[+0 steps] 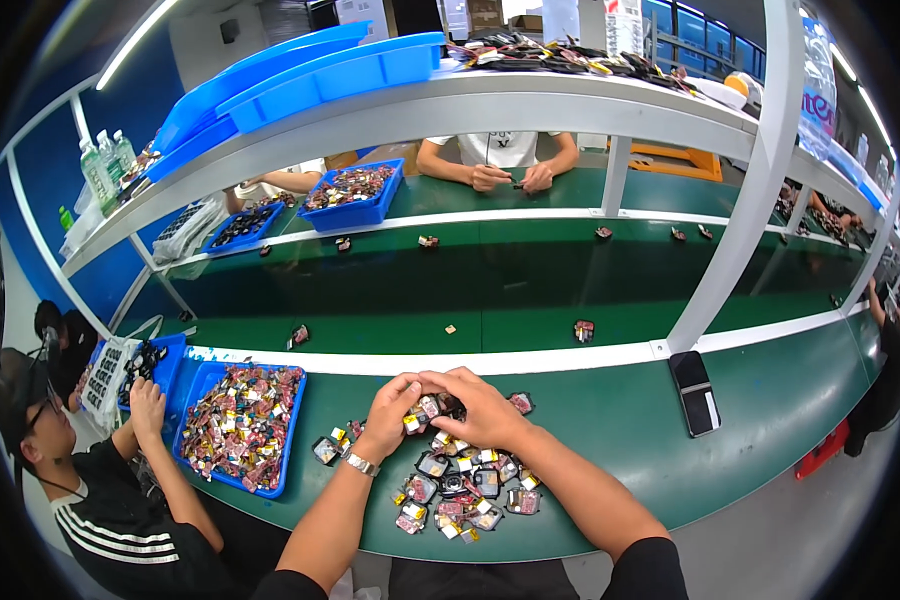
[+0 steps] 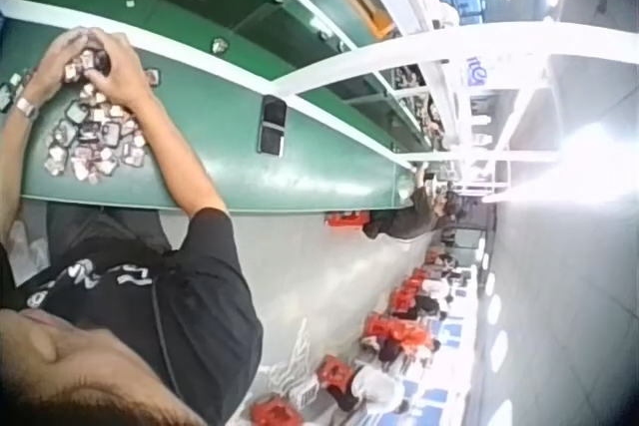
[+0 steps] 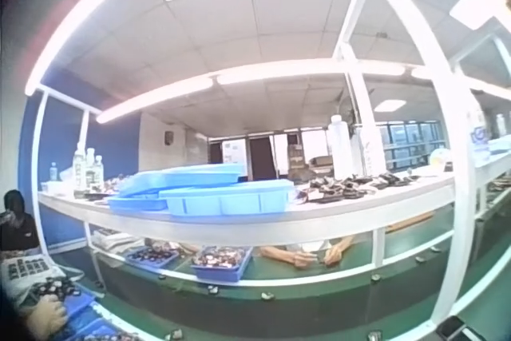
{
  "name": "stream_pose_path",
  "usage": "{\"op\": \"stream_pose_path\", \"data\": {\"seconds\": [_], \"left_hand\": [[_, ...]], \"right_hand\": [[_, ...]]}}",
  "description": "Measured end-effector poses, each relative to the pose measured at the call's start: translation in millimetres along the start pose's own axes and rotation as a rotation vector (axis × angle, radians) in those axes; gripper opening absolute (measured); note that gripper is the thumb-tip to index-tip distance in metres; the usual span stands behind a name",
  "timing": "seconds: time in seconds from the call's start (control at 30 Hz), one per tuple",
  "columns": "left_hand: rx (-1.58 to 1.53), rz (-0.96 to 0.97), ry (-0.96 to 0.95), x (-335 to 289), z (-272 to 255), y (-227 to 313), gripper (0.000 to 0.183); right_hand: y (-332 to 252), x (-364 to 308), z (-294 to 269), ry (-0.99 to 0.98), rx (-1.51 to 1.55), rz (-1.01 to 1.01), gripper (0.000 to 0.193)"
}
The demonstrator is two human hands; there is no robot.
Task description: The recorder is assembling small electronic or mechanical components onto a base on an assembly line.
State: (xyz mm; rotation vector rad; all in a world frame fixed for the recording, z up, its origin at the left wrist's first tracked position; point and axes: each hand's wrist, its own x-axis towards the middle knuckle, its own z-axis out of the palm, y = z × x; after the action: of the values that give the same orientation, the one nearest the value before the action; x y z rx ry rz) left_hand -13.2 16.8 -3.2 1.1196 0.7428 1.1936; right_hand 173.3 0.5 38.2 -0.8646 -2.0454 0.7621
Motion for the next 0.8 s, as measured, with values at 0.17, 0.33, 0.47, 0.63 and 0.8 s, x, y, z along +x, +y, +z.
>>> {"op": "stream_pose_path", "data": {"seconds": [0.17,0.33,0.47,0.63,0.8], "left_hand": [[-0.038,-0.109,0.001,-2.0,3.3,7.7,0.034],[-0.211,-0.127,0.035,-6.6,8.2,4.0,0.035],[-0.227,-0.127,-0.047,-7.1,5.8,3.5,0.037],[-0.165,-0.146,-0.040,-7.0,6.0,-1.1,0.036],[-0.183,-0.140,-0.068,-5.8,4.3,-1.8,0.034]], "right_hand": [[9.1,-2.9,9.2,0.355,-0.185,-0.059,0.042],[-8.3,-6.6,19.5,0.361,-0.397,-0.091,0.027],[-0.2,-3.7,20.8,0.374,-0.523,-0.128,0.029],[6.2,-3.0,14.2,0.302,-0.508,-0.185,0.026],[12.2,-2.3,13.7,0.248,-0.360,-0.208,0.025]]}}
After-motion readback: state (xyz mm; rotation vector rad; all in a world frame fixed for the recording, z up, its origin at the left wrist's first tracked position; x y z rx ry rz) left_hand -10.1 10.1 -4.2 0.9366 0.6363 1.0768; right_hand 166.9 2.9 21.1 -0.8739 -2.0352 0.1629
